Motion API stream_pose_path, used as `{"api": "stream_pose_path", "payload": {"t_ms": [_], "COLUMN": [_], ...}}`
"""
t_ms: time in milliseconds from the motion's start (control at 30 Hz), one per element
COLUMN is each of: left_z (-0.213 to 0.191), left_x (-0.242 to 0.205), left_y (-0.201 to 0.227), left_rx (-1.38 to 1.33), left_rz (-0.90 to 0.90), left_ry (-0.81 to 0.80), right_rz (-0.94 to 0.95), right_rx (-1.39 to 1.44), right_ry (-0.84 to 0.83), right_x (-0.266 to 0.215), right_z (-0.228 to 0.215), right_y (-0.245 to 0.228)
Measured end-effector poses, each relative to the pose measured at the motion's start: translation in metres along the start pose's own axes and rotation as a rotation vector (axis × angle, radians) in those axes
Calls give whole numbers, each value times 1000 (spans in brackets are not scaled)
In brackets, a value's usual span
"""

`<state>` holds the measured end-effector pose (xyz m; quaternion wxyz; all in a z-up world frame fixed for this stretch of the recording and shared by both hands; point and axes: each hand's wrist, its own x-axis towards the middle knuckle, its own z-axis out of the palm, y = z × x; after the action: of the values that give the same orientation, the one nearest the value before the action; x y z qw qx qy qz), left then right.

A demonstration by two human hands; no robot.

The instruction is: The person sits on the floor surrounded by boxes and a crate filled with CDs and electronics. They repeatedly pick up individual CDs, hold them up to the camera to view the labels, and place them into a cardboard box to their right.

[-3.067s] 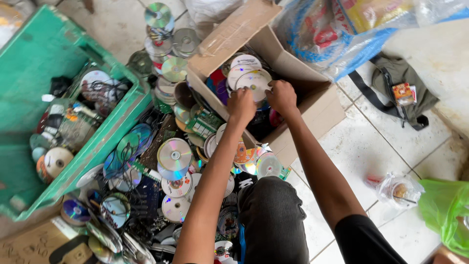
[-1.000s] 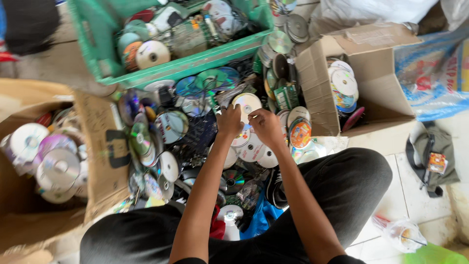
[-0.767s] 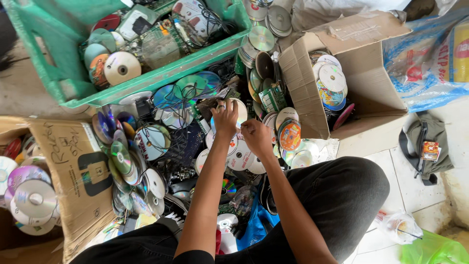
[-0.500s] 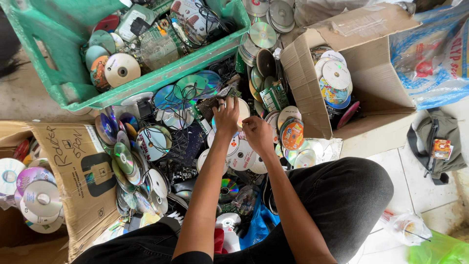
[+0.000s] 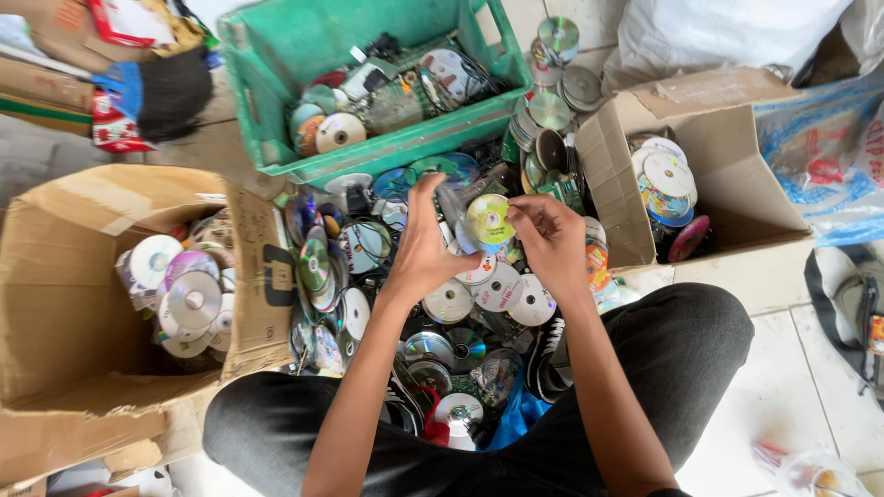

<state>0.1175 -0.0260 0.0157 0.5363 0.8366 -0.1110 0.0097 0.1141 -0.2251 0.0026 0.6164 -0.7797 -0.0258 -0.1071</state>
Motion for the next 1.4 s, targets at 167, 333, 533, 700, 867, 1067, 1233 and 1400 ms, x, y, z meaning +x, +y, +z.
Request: {"api": "stream_pose_path", "payload": {"t_ms": [167,333,533,700,867,1067,1233,1400], "left_z": [-40,-53,-66,-64,-59,-58,-51,-45], "left_x": [-50,-81,-94,-99,-103,-106,-104,-99], "left_y": [46,68,78,73,64,69,55,44], "left_rx": [-171,-323,-203,-147,-132,-67,-60,-116], "left_rz": [164,349,400,351,307,222,224,263], "left_ry": [105,196,248,293,290,190,111,171], "right_rz": [-81,-159,-340,-445,-328,-167,-146,-124], "right_rx": [42,129,220,130,87,85,93,103], "right_ry": [-86,-191,-179,-395,-577,-665,-668,-671], "right_x": [-14,-18,-28,-27,-33,-32,-28,-23], "right_z": [4,12,10,0,-6,-6,-8,-7], "right_y": [-65,-92,-135,-117,-116,-143,-136,-128]}}
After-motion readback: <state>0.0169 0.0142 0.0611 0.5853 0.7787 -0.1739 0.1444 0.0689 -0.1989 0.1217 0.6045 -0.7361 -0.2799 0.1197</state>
